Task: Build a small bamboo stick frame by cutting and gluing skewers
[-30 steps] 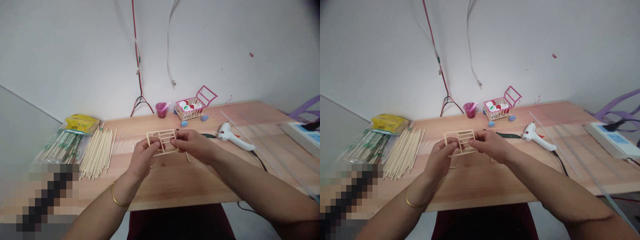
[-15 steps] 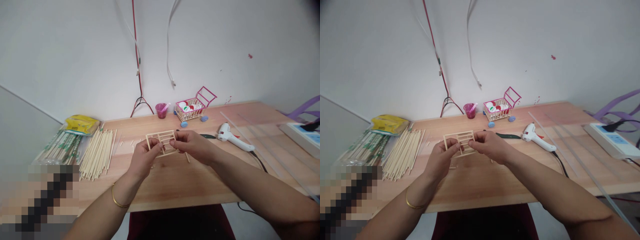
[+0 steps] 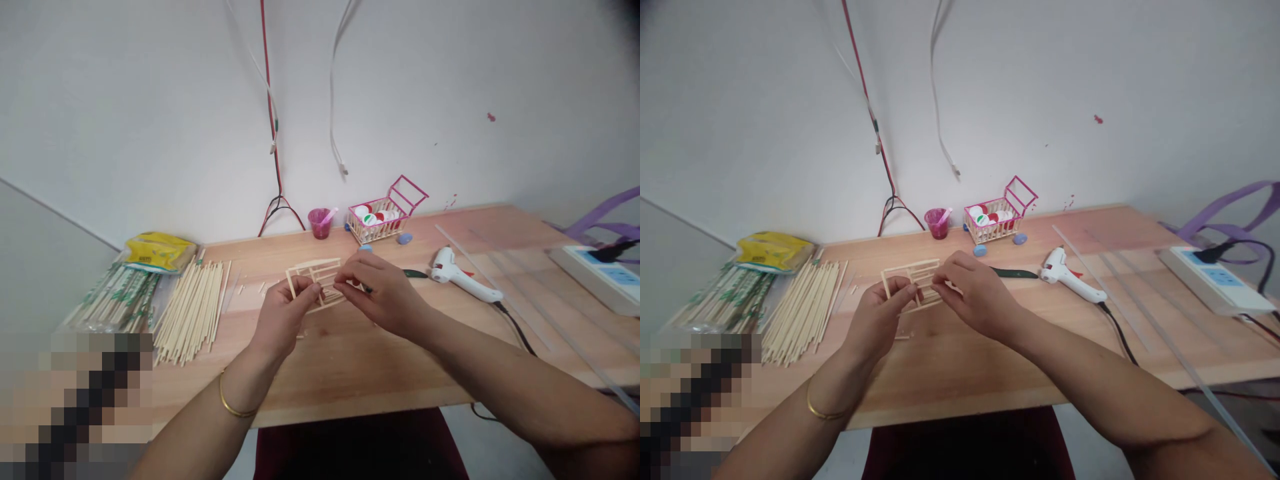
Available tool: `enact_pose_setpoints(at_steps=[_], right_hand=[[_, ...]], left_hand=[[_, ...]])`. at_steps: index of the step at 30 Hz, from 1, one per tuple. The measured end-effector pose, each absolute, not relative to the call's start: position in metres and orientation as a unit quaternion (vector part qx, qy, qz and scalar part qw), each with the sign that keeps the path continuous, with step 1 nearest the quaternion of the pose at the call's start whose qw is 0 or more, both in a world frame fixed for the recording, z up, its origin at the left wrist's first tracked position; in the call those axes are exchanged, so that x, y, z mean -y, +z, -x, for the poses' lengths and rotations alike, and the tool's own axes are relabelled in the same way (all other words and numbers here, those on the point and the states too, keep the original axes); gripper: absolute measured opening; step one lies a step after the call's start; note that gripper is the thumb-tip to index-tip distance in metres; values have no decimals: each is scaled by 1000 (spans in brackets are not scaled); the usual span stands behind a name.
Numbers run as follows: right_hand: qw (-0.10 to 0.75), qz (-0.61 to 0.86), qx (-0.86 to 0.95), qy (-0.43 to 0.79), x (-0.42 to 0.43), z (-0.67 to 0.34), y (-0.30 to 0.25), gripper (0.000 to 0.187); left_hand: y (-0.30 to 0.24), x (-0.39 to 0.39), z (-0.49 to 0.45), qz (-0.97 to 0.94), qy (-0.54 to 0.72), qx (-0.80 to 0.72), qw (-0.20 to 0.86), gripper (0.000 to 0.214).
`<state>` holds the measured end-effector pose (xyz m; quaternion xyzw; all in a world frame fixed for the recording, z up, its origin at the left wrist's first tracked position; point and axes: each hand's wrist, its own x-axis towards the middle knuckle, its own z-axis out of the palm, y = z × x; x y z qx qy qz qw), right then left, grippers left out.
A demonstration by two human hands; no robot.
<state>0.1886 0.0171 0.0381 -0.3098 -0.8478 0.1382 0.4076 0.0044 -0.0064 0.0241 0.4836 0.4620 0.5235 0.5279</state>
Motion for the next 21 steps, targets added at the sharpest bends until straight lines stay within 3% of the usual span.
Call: enact_pose_setpoints(at_steps=[12,21], right_hand=[[395,442,789,161,-37,-204,35,6],[141,445,871,153,-48,-196,13,14]], left_hand=[[26,-2,4,-421,562,-445,556,16],[33,-11,16,-315,568,-420,634,14]])
